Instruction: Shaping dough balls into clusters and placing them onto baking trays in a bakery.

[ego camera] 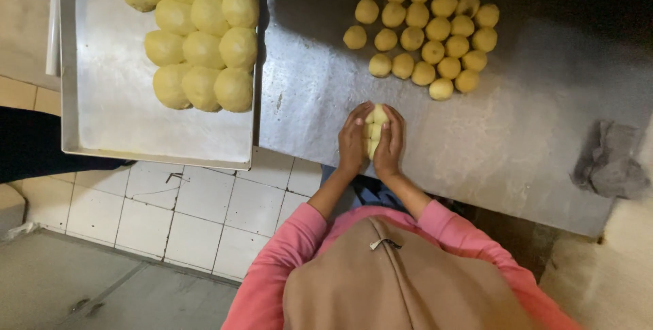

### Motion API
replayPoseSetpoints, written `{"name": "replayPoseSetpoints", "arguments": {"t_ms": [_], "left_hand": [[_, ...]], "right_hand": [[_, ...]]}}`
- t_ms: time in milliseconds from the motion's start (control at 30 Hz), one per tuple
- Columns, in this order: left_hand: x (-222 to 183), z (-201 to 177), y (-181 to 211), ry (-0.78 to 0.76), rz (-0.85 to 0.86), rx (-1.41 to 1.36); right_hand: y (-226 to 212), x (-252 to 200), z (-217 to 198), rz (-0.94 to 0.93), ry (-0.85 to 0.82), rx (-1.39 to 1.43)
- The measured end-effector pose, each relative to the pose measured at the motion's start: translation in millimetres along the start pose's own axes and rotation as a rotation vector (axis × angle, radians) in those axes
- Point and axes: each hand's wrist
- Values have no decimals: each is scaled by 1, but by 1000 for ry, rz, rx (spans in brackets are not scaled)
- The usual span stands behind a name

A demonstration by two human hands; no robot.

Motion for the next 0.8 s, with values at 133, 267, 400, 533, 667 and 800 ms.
{"name": "replayPoseSetpoints", "arguments": {"t_ms": [133, 267, 400, 533, 667, 800], "left_hand": [[-1, 12, 24, 249, -249, -184], [-1, 16, 23, 347, -458, -347], [7, 14, 45, 389, -531, -452], [24, 8, 109, 281, -200, -251], [42, 7, 191, 191, 225, -127], [78, 10, 285, 144, 522, -191]], "right_hand": [[0, -3, 3, 169, 91, 121], [1, 1, 2, 309, 136, 184], [-15, 9, -2, 346, 157, 228], [-64, 25, -6, 298, 181, 330], [-148, 49, -15, -3, 236, 419], [-205, 104, -38, -353, 288, 431]]}}
Point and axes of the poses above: each hand's wrist, its own x-axis towards the middle knuckle, its own z-axis out of the palm, y = z × x, and after that the axes turned 2 degrees about -z, right-handed
